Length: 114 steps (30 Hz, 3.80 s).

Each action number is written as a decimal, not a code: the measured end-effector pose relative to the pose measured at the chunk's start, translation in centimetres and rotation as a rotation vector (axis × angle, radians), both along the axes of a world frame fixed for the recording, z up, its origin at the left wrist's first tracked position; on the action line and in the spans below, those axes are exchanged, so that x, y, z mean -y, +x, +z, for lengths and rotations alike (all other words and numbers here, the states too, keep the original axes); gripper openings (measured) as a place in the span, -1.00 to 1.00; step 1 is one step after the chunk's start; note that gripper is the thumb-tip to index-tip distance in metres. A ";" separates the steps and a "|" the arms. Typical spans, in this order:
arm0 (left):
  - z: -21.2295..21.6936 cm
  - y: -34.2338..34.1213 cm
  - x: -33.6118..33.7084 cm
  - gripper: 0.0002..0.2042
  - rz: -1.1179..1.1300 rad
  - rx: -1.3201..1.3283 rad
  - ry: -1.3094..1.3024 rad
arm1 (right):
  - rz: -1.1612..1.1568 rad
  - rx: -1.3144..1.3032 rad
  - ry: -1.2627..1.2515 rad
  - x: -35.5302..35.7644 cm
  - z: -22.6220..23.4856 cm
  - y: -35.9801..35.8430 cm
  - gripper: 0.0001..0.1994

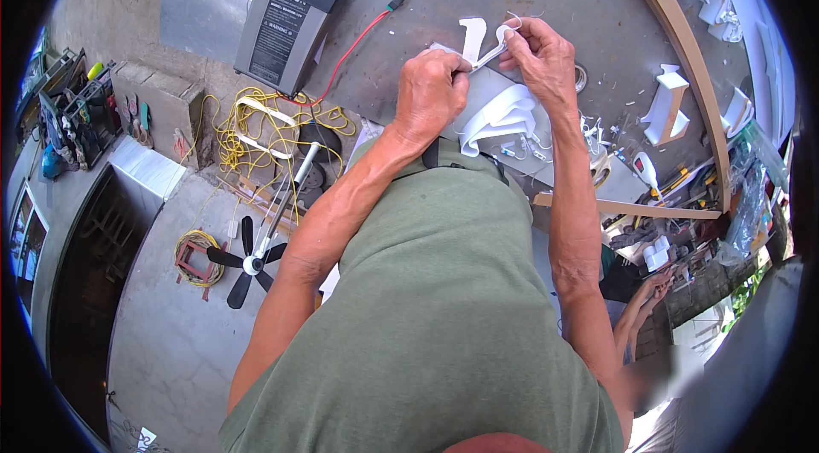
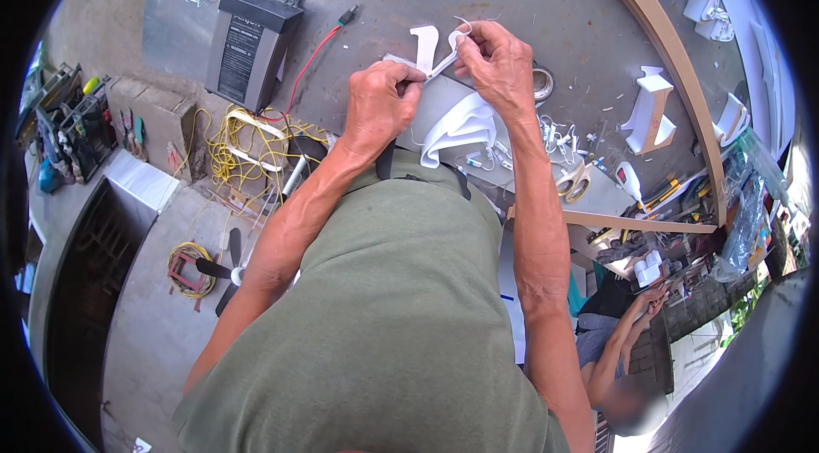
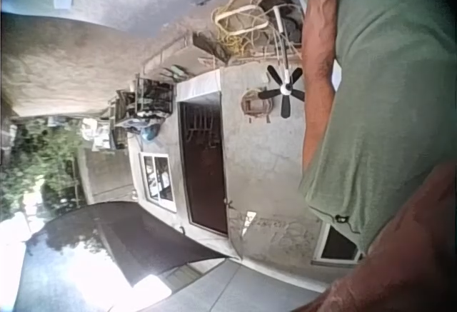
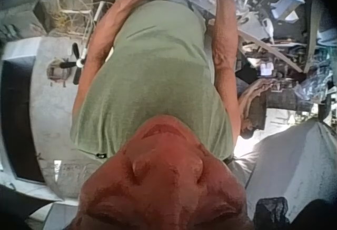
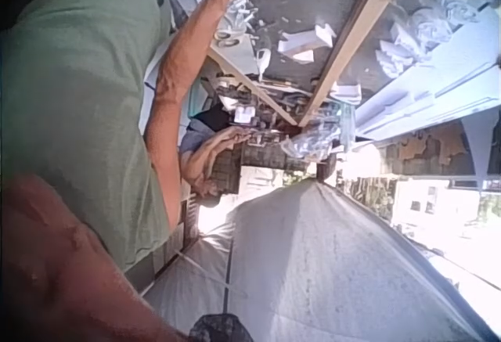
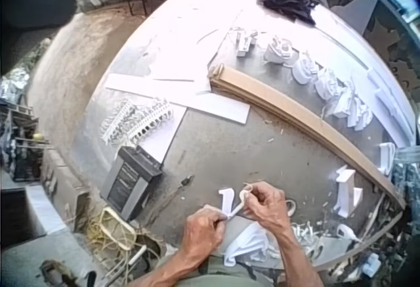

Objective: Assembling and securing LED lighting components onto a white sign backing using tape.

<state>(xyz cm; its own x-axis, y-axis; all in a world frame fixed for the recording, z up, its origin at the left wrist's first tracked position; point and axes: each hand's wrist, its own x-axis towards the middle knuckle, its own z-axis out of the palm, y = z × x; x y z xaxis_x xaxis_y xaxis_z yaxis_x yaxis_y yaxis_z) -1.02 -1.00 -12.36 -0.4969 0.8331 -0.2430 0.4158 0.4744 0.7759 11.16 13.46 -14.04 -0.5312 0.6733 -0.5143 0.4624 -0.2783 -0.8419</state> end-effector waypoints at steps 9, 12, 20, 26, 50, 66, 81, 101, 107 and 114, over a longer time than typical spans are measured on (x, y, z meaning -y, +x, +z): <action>-0.2 0.4 0.0 -0.77 0.015 -0.036 0.028 | 0.016 0.033 0.026 -0.1 0.2 -0.2 -0.80; 0.3 0.4 0.2 -0.68 -0.085 -0.058 0.019 | 0.041 0.024 0.029 0.0 0.2 -0.1 -0.79; -1.0 0.4 1.0 -0.63 -0.146 -0.148 0.114 | 0.024 -0.045 0.040 -0.3 -0.9 0.1 -0.78; -1.4 0.4 1.1 -0.66 -0.166 -0.186 0.150 | -0.032 -0.148 -0.014 -0.4 -1.3 0.3 -0.80; -1.7 0.2 1.3 -0.66 -0.238 -0.261 0.191 | -0.049 -0.138 0.073 0.2 -1.6 0.0 -0.80; -1.4 0.2 1.2 -0.64 -0.276 -0.307 0.174 | -0.009 -0.152 0.026 -0.2 -1.0 0.1 -0.82; -1.2 0.2 1.2 -0.65 -0.243 -0.243 0.182 | 0.007 -0.140 0.057 -0.3 -1.4 0.1 -0.83; -1.5 -0.1 1.2 -0.80 -0.146 -0.143 0.178 | 0.015 -0.057 0.127 0.1 -1.1 0.0 -0.81; -1.1 -0.8 0.7 -0.82 -0.166 -0.062 0.029 | -0.027 -0.076 0.147 0.1 -1.4 0.2 -0.78; -0.8 -2.5 -0.4 -0.81 -0.237 -0.070 -0.216 | -0.003 -0.011 0.084 0.0 -0.2 -0.2 -0.80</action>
<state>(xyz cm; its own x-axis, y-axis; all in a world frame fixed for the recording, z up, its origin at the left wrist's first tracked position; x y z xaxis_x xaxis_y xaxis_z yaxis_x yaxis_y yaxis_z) -3.57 -0.57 -13.11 -0.3168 0.8604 -0.3992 0.5830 0.5086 0.6336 10.96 13.47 -14.26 -0.5341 0.7155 -0.4503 0.4524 -0.2081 -0.8672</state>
